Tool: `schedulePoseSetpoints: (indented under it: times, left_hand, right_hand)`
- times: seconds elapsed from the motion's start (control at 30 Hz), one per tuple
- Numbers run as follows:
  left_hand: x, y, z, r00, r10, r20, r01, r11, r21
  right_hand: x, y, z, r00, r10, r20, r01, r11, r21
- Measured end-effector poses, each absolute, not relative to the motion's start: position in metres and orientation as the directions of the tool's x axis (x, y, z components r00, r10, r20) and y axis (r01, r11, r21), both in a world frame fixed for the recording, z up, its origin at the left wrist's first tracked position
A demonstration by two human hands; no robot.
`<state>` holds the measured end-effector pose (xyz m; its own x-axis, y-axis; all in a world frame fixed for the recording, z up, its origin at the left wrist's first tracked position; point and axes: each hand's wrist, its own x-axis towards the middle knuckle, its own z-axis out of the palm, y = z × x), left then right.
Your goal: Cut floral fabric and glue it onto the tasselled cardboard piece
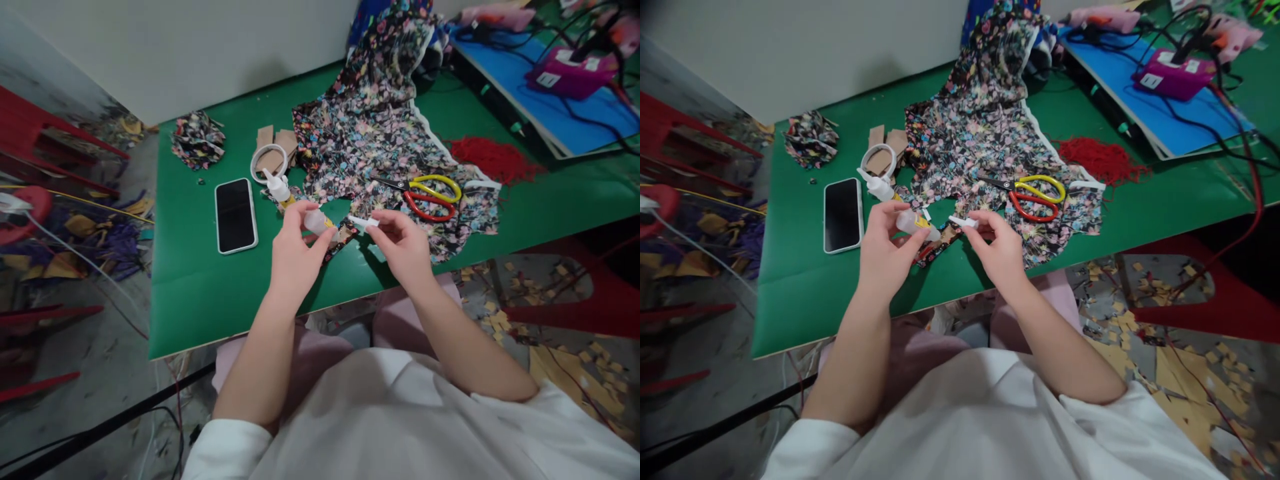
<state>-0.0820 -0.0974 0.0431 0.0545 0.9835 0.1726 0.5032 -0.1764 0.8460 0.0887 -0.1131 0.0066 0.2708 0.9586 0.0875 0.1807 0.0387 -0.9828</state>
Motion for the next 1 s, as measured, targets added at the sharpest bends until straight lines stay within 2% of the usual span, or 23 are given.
schedulePoseSetpoints:
  times: [0.27, 0.37, 0.53, 0.77, 1.0]
  left_hand:
    - [-0.075, -0.073, 0.046, 0.234, 0.939, 0.252, 0.402, -0.33, 0.854]
    - [-0.073, -0.069, 0.047, 0.23, 0.937, 0.262, 0.393, -0.335, 0.856]
    - [-0.069, -0.07, 0.043, 0.303, 0.929, 0.21, 0.447, -0.334, 0.83]
    - [-0.071, -0.071, 0.036, 0.292, 0.931, 0.217, 0.459, -0.336, 0.822]
    - [-0.072, -0.073, 0.033, 0.314, 0.931, 0.187, 0.442, -0.318, 0.839]
  right_hand:
    - [0.1, -0.12, 0.0, 0.28, 0.952, 0.121, 0.14, 0.084, -0.987]
    - [0.1, -0.126, -0.002, 0.245, 0.955, 0.17, 0.247, 0.108, -0.963]
    - [0.101, -0.133, -0.002, 0.175, 0.933, 0.315, 0.481, 0.198, -0.854]
    - [0.103, -0.133, 0.001, 0.068, 0.888, 0.455, 0.611, 0.323, -0.722]
    - [0.101, -0.131, 0.0, -0.044, 0.866, 0.498, 0.64, 0.407, -0.651]
